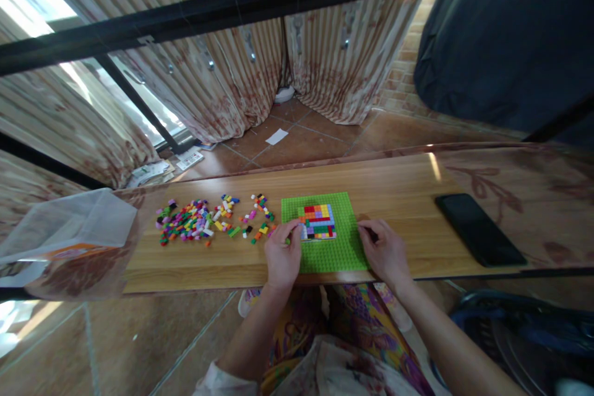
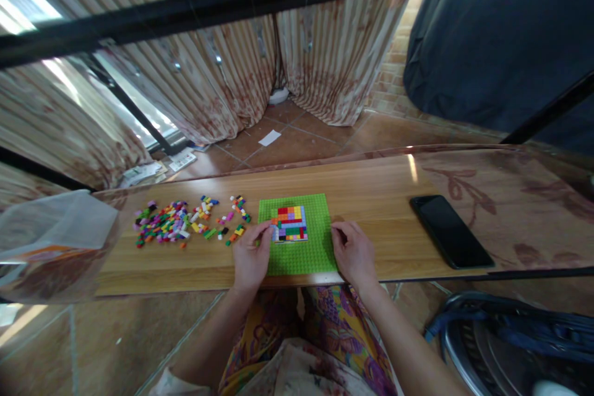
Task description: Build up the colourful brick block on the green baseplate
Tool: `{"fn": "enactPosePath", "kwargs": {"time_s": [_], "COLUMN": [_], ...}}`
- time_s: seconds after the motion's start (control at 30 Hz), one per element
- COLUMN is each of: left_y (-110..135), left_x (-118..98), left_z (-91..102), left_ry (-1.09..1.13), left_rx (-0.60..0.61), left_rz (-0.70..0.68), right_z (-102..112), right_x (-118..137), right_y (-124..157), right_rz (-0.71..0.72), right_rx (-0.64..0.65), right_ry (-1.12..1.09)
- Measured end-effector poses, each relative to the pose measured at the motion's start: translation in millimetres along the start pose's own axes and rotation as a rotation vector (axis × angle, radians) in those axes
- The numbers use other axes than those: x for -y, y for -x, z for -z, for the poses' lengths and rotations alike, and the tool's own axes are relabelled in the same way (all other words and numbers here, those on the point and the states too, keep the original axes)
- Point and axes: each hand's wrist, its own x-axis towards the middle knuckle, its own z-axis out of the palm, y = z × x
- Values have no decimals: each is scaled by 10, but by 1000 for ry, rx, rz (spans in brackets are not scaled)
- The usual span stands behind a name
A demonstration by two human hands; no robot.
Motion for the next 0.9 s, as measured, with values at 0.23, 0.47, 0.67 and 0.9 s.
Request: {"fn": "enactPosePath", "kwargs": {"time_s": [0.23, 0.47, 0.67, 0.9], "left_y": [-34, -48, -134, -235], "left_x": [24, -14, -33, -51], "left_z": [82, 57, -36, -157], "left_ry": [-274, -148, 179, 478], "left_rx": [66, 42, -20, -33], "left_rz": [-155, -156, 111, 501], "right_z": [9, 9, 20, 24], "right_x": [21, 23, 27, 32], "right_y": [3, -5, 1, 9], "right_rz": [-18, -3, 16, 6], "right_rx": [5, 5, 0, -1], "right_ry": [13, 20, 49, 65]}}
